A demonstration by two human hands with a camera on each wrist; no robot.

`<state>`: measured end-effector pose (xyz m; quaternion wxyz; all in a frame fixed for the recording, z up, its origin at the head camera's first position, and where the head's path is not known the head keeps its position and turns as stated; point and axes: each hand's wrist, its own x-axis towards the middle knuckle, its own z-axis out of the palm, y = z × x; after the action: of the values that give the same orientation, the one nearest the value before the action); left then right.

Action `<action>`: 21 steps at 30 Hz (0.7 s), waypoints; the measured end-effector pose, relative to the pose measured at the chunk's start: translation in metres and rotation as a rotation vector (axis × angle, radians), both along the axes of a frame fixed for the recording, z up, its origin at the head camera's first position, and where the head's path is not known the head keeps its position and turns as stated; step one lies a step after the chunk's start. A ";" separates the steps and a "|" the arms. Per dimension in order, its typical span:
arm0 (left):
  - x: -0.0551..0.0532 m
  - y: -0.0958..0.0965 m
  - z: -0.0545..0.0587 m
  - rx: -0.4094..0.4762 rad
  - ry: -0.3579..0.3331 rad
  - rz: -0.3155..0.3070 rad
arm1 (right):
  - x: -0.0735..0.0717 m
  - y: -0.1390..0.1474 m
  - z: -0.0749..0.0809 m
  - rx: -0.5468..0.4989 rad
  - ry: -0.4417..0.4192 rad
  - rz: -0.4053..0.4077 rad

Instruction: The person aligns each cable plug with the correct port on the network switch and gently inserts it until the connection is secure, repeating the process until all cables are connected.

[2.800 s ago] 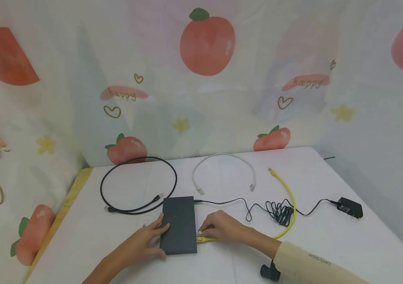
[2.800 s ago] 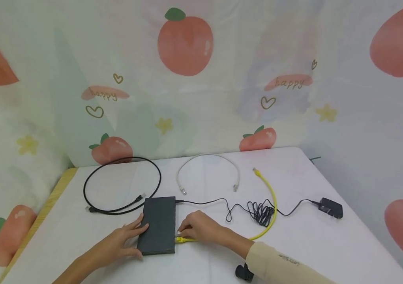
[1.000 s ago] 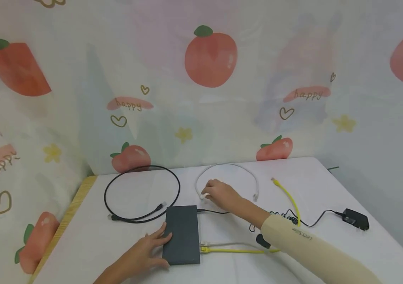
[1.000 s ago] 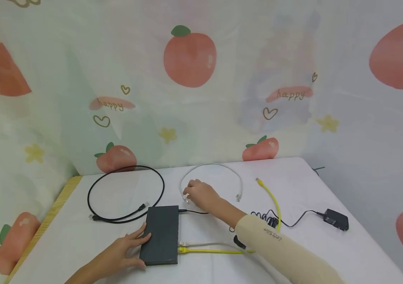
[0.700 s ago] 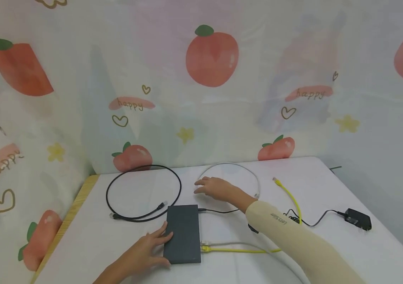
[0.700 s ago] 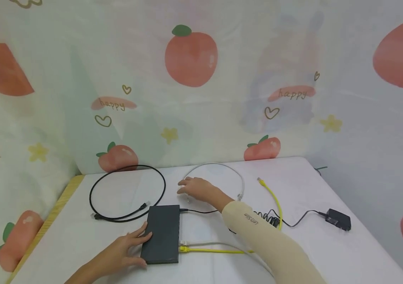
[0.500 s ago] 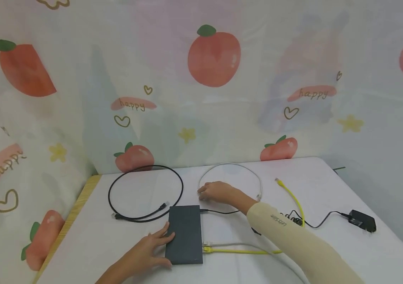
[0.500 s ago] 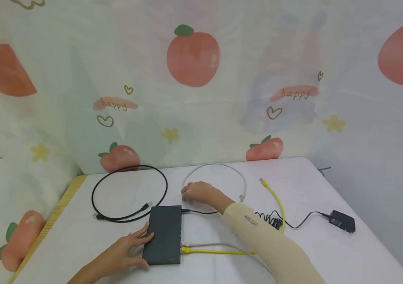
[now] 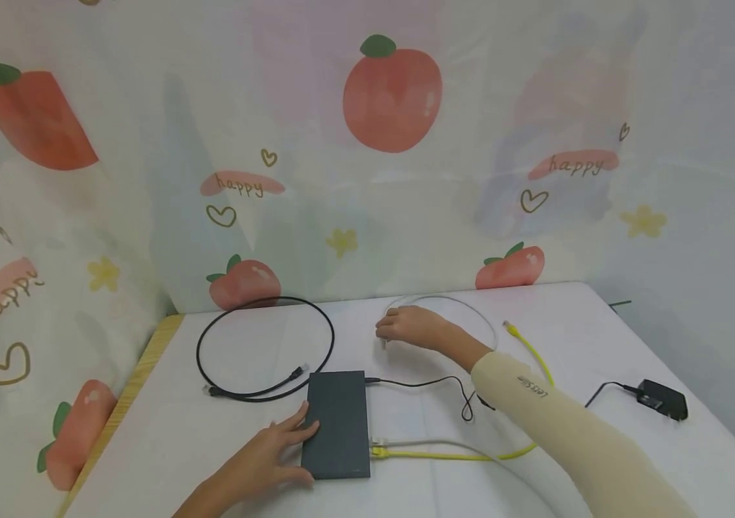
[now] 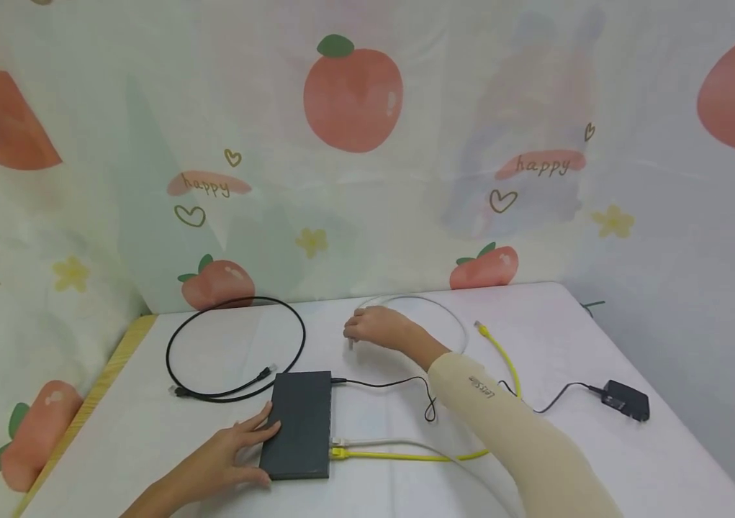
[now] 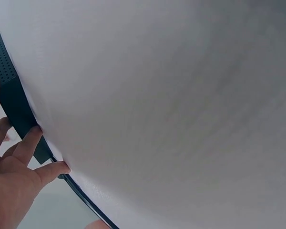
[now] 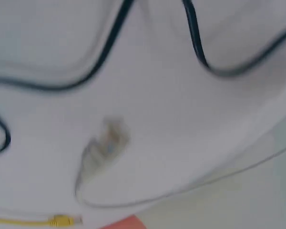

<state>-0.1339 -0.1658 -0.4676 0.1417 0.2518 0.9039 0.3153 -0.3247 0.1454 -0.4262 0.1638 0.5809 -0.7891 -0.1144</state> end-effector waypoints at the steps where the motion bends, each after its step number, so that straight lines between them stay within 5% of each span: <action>1: 0.000 0.000 0.000 -0.001 0.003 -0.002 | -0.001 0.003 0.007 -0.026 0.023 0.014; 11: 0.003 0.000 -0.009 -0.003 0.000 -0.017 | -0.017 0.052 0.084 -0.444 0.277 0.101; 21: 0.002 -0.002 -0.001 -0.013 0.042 -0.013 | 0.000 0.109 0.194 -0.826 0.492 -0.180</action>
<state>-0.1321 -0.1676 -0.4686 0.1266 0.2634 0.9071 0.3029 -0.3250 0.2545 -0.2321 0.5516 0.3528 -0.7534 0.0608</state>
